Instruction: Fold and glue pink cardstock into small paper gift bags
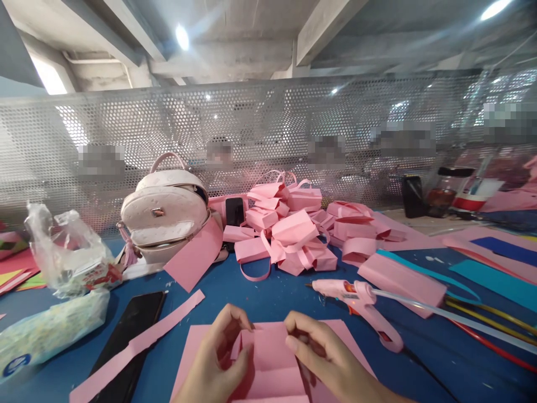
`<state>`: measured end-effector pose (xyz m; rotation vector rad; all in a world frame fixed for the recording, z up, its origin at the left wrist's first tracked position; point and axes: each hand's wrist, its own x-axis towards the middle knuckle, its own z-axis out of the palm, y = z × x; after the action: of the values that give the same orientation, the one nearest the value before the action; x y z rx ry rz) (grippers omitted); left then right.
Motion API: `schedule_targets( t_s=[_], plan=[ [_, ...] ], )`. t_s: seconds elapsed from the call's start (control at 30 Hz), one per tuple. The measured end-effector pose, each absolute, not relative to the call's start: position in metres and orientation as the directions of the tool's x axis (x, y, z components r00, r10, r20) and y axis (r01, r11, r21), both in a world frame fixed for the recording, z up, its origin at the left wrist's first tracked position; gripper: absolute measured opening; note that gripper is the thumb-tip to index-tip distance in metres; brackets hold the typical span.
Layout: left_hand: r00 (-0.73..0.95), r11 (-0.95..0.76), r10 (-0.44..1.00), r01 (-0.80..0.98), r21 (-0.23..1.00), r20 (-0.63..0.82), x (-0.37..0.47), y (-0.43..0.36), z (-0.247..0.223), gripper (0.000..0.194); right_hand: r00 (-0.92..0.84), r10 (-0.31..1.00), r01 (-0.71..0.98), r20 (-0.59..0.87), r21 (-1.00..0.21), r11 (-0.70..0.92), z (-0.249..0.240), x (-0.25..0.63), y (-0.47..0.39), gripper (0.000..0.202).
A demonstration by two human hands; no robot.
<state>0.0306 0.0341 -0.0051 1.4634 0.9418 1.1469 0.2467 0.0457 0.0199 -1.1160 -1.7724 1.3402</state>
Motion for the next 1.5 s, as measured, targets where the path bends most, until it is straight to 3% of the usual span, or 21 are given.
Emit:
schedule_targets(
  t_s=[0.17,0.3,0.57,0.73,1.03,1.5],
  plan=[
    [0.324,-0.255,0.923,0.108,0.961,0.209,0.025,0.034,0.000,0.028,-0.449,0.894,0.248,-0.005,-0.961,0.119,0.021,0.246,0.047,0.030],
    [0.365,-0.307,0.895,0.091,0.947,0.255,0.023,0.034,0.005,0.036,-0.461,0.887,0.216,0.002,-0.970,0.115,0.018,0.247,0.047,0.029],
    [0.362,-0.222,0.920,0.161,0.962,0.151,0.032,0.033,0.010,0.011,-0.457,0.889,0.099,0.034,-0.991,0.089,0.018,0.246,0.047,0.034],
    [0.347,-0.193,0.929,0.165,0.967,0.127,0.030,0.031,0.008,0.011,-0.409,0.899,0.048,0.155,-0.980,0.191,0.020,0.247,0.048,0.040],
    [0.344,-0.139,0.937,0.194,0.971,0.065,0.030,0.032,0.008,0.009,-0.392,0.903,0.085,0.178,-0.970,0.228,0.021,0.248,0.051,0.030],
    [0.454,-0.211,0.883,0.157,0.965,0.120,0.033,0.032,0.016,0.021,-0.457,0.888,0.049,0.057,-0.995,0.089,0.016,0.248,0.054,0.028]
  ],
)
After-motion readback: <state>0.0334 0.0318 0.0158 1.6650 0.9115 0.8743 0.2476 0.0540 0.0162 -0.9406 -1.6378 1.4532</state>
